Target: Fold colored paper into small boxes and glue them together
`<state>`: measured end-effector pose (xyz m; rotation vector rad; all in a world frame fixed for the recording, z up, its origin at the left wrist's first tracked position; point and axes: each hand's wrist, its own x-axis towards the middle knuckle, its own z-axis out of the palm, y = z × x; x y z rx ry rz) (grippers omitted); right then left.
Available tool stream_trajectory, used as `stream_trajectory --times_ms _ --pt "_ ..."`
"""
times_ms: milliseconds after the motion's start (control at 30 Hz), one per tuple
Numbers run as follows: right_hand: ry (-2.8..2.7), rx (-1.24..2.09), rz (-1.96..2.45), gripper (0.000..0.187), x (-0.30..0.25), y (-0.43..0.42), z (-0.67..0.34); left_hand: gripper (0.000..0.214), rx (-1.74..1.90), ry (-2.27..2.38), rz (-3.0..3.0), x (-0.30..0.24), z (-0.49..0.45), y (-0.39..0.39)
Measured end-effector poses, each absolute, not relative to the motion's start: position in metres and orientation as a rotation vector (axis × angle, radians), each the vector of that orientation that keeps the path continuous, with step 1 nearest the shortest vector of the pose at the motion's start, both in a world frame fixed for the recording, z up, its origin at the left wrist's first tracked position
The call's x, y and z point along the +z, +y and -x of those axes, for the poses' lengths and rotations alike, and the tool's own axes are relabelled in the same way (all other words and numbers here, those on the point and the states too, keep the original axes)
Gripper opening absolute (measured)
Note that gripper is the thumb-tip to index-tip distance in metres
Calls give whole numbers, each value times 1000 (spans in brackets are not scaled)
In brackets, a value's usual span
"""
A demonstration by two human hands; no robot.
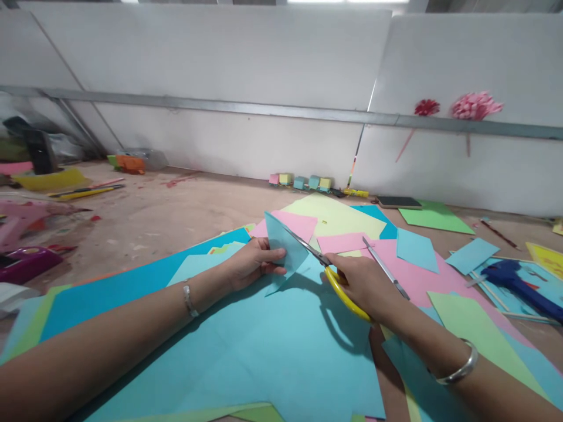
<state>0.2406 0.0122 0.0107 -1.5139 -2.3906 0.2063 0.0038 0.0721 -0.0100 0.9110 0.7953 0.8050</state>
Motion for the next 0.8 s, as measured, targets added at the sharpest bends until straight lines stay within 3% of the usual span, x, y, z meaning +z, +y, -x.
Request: stream_trajectory --times_ms 800 --pt "-2376 219 1452 33 10 15 -242 6 802 777 -915 -11 -4 72"
